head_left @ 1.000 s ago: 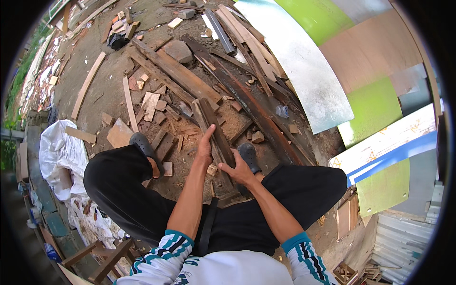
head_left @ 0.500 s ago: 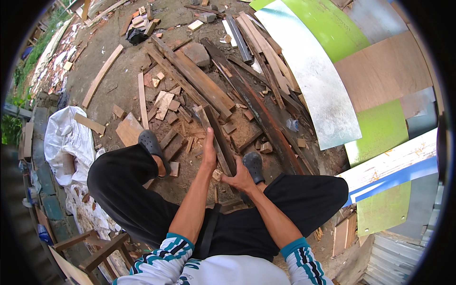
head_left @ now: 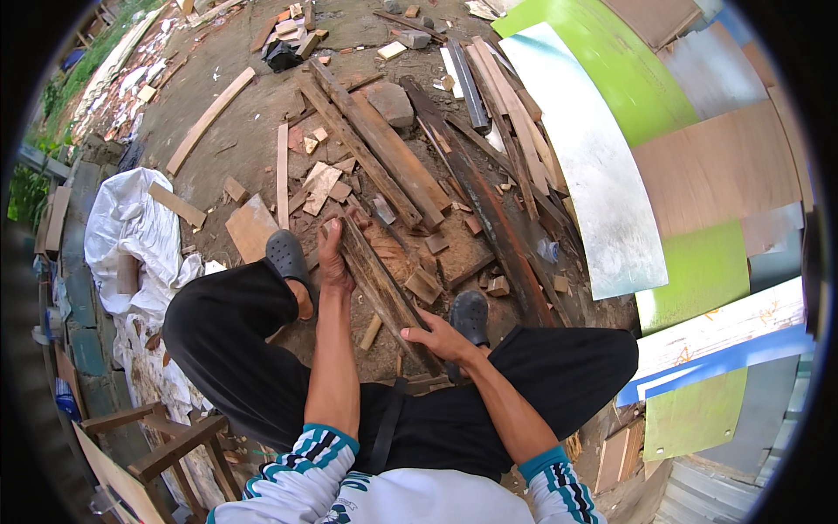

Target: The person sits on the ground and sorts through a pile of wood scraps, picking up and examining pieces. They use a hammer to strike a piece of wood, splitting it into smaller fragments.

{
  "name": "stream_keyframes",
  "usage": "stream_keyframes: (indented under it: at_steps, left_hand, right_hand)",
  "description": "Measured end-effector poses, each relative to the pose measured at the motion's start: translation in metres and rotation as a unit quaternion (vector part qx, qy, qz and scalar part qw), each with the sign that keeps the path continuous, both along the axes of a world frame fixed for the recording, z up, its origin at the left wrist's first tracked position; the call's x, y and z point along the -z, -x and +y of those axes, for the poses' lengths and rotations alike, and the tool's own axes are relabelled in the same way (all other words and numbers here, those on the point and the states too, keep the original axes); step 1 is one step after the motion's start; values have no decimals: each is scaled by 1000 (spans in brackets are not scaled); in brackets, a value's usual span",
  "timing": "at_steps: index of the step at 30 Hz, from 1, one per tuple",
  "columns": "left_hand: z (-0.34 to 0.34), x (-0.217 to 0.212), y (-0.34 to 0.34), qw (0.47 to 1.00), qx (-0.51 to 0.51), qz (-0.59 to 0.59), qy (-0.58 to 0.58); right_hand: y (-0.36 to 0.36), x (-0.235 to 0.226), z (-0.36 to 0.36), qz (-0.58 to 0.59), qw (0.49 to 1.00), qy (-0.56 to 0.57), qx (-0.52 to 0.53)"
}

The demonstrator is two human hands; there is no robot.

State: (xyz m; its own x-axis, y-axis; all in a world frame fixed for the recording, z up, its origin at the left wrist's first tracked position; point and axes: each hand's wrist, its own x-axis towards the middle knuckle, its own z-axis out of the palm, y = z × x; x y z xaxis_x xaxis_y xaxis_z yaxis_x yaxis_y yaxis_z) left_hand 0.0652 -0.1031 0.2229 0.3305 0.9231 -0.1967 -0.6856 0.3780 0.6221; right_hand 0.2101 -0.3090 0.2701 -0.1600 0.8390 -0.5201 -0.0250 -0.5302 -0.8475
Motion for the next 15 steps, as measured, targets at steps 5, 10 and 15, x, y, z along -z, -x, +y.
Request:
stream_keyframes:
  at_steps: [5, 10, 15]
  left_hand:
    - [-7, 9, 2, 997, -17, 77, 14]
    - [-18, 2, 3, 990, -26, 137, 34]
    - [-18, 15, 17, 975, -34, 212, 57]
  right_hand:
    - [8, -20, 1, -57, 998, 21, 33]
    - [8, -6, 8, -96, 995, 25, -14]
    - [22, 8, 23, -134, 989, 43, -43]
